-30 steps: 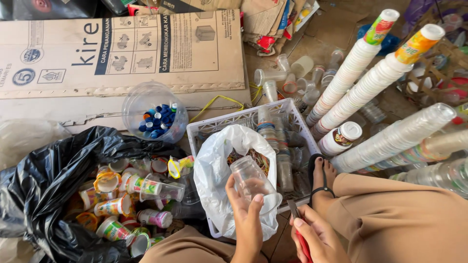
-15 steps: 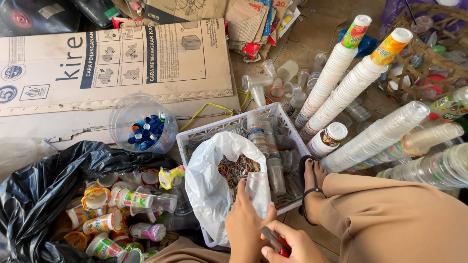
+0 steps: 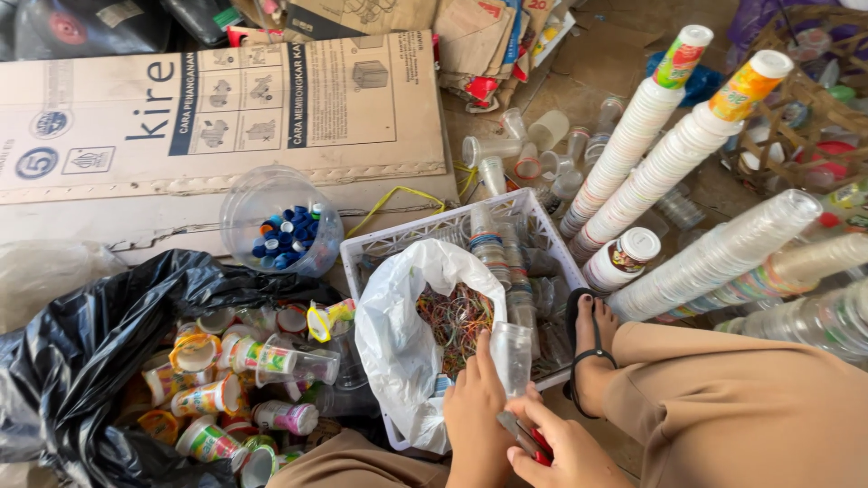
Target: Cutting the rims off plastic cups with scissors and sorting the materials.
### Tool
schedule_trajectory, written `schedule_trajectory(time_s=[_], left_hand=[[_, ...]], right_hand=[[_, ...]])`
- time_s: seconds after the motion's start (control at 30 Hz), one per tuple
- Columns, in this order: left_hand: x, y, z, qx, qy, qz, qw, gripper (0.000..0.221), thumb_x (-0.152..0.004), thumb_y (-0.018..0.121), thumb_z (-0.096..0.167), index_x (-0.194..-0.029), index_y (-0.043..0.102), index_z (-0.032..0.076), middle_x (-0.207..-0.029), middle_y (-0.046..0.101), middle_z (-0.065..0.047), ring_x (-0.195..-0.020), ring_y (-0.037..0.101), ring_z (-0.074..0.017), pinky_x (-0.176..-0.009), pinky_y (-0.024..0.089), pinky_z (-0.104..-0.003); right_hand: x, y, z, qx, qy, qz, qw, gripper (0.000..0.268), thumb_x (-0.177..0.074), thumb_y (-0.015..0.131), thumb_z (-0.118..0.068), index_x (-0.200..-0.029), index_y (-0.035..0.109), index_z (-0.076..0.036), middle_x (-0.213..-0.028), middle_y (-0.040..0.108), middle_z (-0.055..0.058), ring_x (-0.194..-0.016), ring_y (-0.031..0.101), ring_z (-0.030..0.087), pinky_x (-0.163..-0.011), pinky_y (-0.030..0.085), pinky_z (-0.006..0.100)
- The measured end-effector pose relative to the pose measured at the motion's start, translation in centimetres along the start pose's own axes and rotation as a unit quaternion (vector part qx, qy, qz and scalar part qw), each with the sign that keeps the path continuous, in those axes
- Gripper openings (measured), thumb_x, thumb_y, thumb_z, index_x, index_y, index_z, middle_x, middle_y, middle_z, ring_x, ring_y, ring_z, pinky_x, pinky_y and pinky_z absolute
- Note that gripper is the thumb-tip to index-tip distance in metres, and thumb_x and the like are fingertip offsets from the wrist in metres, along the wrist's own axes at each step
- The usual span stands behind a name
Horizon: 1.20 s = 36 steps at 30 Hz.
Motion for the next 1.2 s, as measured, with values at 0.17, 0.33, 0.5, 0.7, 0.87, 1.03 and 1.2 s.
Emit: schedule_trajectory(time_s=[0.17,0.33,0.5,0.7,0.87,1.03,1.2], left_hand=[[-0.3,-1.4,0.6,0.07,-0.014,-0.051,0.996,0.086,-0.077,0.071,0.033,-0.15,0.041,-0.001,-0.097,0.067,-0.01,-0.073,0.068,-0.0237,-0.059,0.051,-0.035],[0.3,0.4,0.4,0.061,-0.041,-0.119,0.99,0.099,-0.068,0.072,0.02,-0.157,0.032,0.004,-0.109,0.064,-0.009,-0.089,0.067,-0.0258,-0.072,0.052,-0.037],[0.3,1.2,0.1,-0.006,-0.008,0.009,1.0,0.075,-0.078,0.065,0.027,-0.15,0.05,0.018,-0.086,0.063,-0.001,-0.068,0.066,-0.0187,-0.051,0.051,-0.034],[-0.5,-1.7,0.8,0.072,-0.013,-0.006,0.997,0.093,-0.072,0.074,0.053,-0.144,0.05,0.0,-0.098,0.067,-0.01,-0.072,0.064,-0.0272,-0.058,0.048,-0.037],[0.1,0.8,0.8,-0.033,-0.004,0.031,0.999,0.068,-0.08,0.068,0.027,-0.144,0.054,0.011,-0.089,0.064,-0.003,-0.068,0.065,-0.0183,-0.056,0.051,-0.033],[0.3,1.4,0.9,-0.051,0.014,0.095,0.994,0.059,-0.079,0.068,0.02,-0.138,0.06,0.018,-0.086,0.064,-0.001,-0.059,0.06,-0.0182,-0.046,0.046,-0.032],[0.3,0.8,2.1,0.014,0.004,0.08,0.997,0.055,-0.083,0.067,0.021,-0.136,0.061,0.009,-0.087,0.064,-0.008,-0.066,0.062,-0.0266,-0.054,0.046,-0.04]], right_hand=[[-0.2,-0.2,-0.4,-0.019,0.047,-0.032,0.998,0.036,-0.074,0.081,-0.02,-0.109,0.073,-0.021,-0.068,0.076,-0.002,-0.061,0.067,0.01,-0.076,0.057,0.021],[0.1,-0.8,-2.0,-0.056,0.046,-0.03,0.997,0.069,-0.074,0.083,-0.005,-0.133,0.057,-0.03,-0.079,0.059,-0.003,-0.058,0.057,0.009,-0.059,0.046,0.023],[-0.4,0.1,1.1,0.012,0.023,-0.024,0.999,0.059,-0.07,0.083,-0.025,-0.124,0.062,-0.032,-0.111,0.085,-0.005,-0.079,0.081,0.016,-0.076,0.064,0.027],[0.1,0.2,1.4,0.029,0.018,0.0,0.999,0.053,-0.071,0.085,-0.028,-0.121,0.068,-0.025,-0.078,0.083,-0.002,-0.06,0.071,0.012,-0.062,0.06,0.025],[-0.2,-0.5,0.9,0.019,0.034,-0.011,0.999,0.07,-0.068,0.087,-0.018,-0.129,0.057,-0.035,-0.072,0.074,-0.005,-0.056,0.067,0.011,-0.064,0.062,0.024],[-1.3,0.5,7.5,0.088,-0.006,-0.016,0.996,0.07,-0.064,0.091,-0.028,-0.129,0.065,-0.034,-0.126,0.079,-0.004,-0.116,0.08,0.007,-0.088,0.066,0.025],[-2.1,-0.2,9.5,0.011,0.078,-0.03,0.996,0.047,-0.067,0.094,-0.014,-0.11,0.079,-0.023,-0.067,0.086,-0.001,-0.058,0.075,0.01,-0.064,0.059,0.021]])
Point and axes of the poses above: each hand's wrist, its own x-axis away from the middle knuckle, its own y-axis out of the palm, z = x × y, the point moved 3 cm from there along -x, towards the middle knuckle
